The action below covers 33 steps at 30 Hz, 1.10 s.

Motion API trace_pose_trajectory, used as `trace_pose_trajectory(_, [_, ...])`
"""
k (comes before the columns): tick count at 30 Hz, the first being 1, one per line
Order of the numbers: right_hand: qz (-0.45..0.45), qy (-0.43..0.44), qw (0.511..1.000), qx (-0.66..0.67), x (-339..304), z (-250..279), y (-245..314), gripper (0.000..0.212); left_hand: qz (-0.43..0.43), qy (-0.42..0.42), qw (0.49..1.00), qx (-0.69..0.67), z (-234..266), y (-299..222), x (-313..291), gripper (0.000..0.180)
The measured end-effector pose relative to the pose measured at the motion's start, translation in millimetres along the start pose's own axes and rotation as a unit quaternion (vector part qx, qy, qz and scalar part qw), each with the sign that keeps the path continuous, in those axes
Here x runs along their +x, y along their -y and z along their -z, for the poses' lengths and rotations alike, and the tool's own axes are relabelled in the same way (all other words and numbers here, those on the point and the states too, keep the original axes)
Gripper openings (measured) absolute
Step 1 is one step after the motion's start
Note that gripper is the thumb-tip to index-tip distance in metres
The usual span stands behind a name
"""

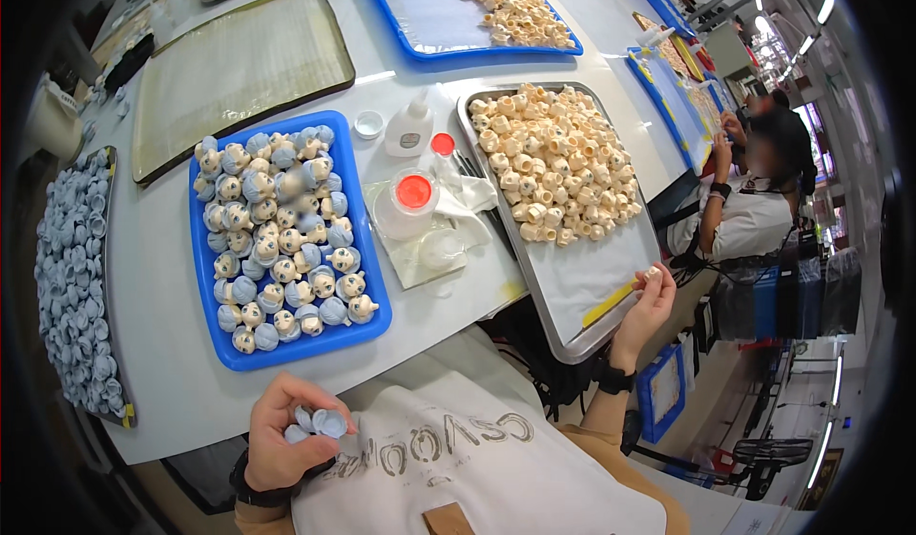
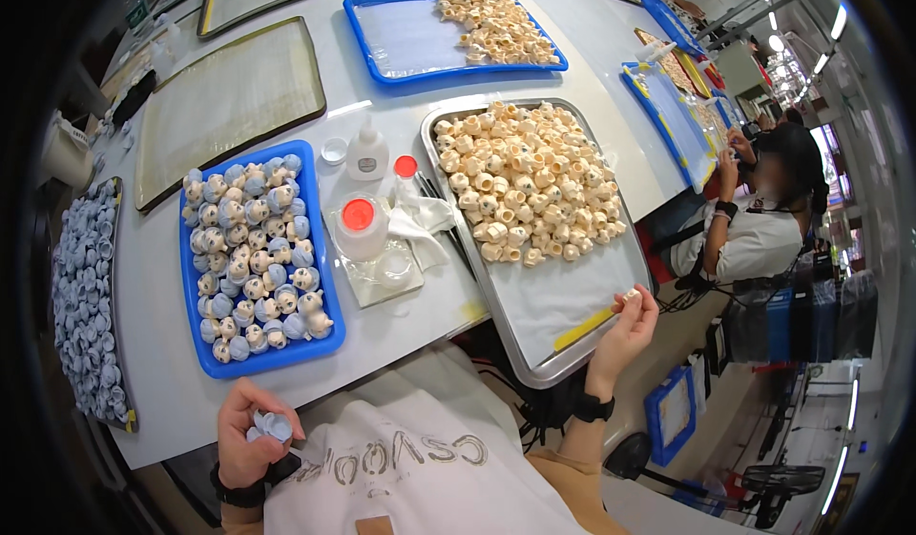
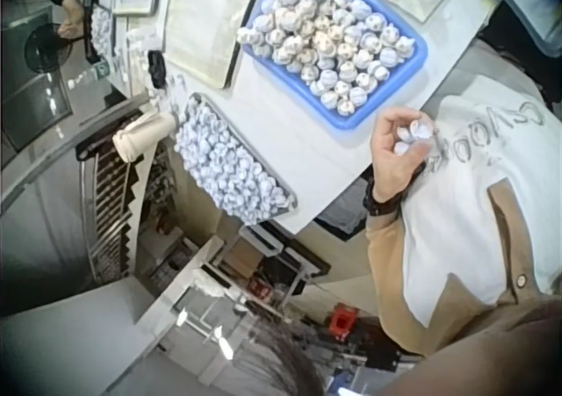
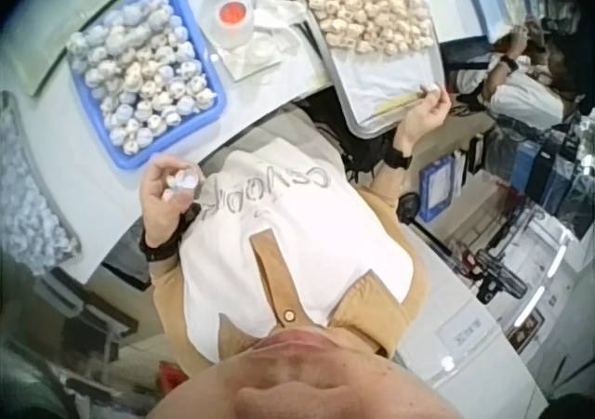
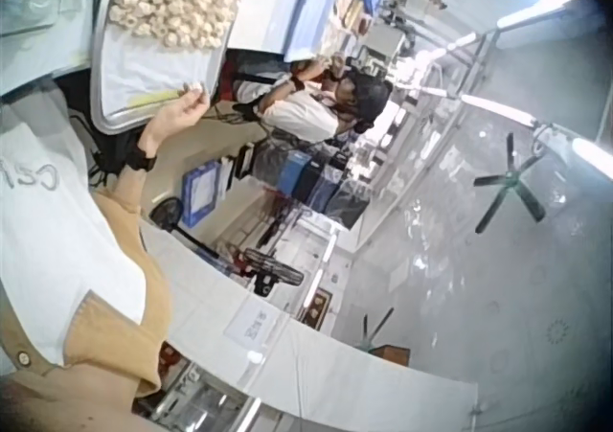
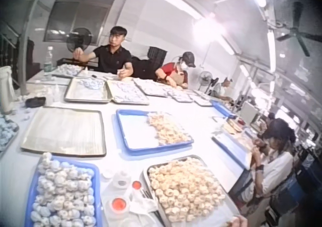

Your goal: The person assembles small figurines by picking up a blue cap and a beige head, applying glue from a bottle, and joining them. The completed figures are placed into a blue tray. The process is repeated continuously with multiple units.

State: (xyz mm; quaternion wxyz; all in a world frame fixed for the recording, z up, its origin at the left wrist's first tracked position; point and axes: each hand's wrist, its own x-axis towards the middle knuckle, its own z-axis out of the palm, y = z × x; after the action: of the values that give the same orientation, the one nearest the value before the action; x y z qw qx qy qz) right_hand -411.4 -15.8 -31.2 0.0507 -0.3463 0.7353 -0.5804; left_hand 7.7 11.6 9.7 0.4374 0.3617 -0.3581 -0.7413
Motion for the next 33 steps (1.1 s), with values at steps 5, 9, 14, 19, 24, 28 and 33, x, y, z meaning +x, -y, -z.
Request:
trace_pose_trajectory(5, [0.037,-0.020,0.998,0.052,5,0,-5,0.020,-0.001,0.038,0.999,0.032,4,1,2,0.026])
trace_pose_trajectory(9, [0.074,-0.046,0.994,0.069,-3,-4,19,0.020,0.041,0.019,0.997,0.059,-1,-6,2,0.026])
trace_pose_trajectory(14, [0.309,0.213,0.911,0.171,-70,-26,101,0.027,0.086,0.101,0.988,0.074,-7,-6,11,0.025])
trace_pose_trajectory(19, [0.314,0.540,0.747,0.227,-98,-62,130,0.040,0.048,0.174,0.978,0.106,-19,-6,30,0.024])
trace_pose_trajectory(24, [0.370,0.562,0.695,0.252,-114,-95,146,0.034,-0.004,0.120,0.990,0.073,-17,3,26,0.024])
trace_pose_trajectory(28, [0.370,0.549,0.703,0.260,-121,-102,155,0.032,-0.017,0.081,0.995,0.056,-9,5,23,0.025])
trace_pose_trajectory(33, [0.376,0.529,0.724,0.235,-118,-106,149,0.035,0.015,0.064,0.997,0.042,-7,4,22,0.024])
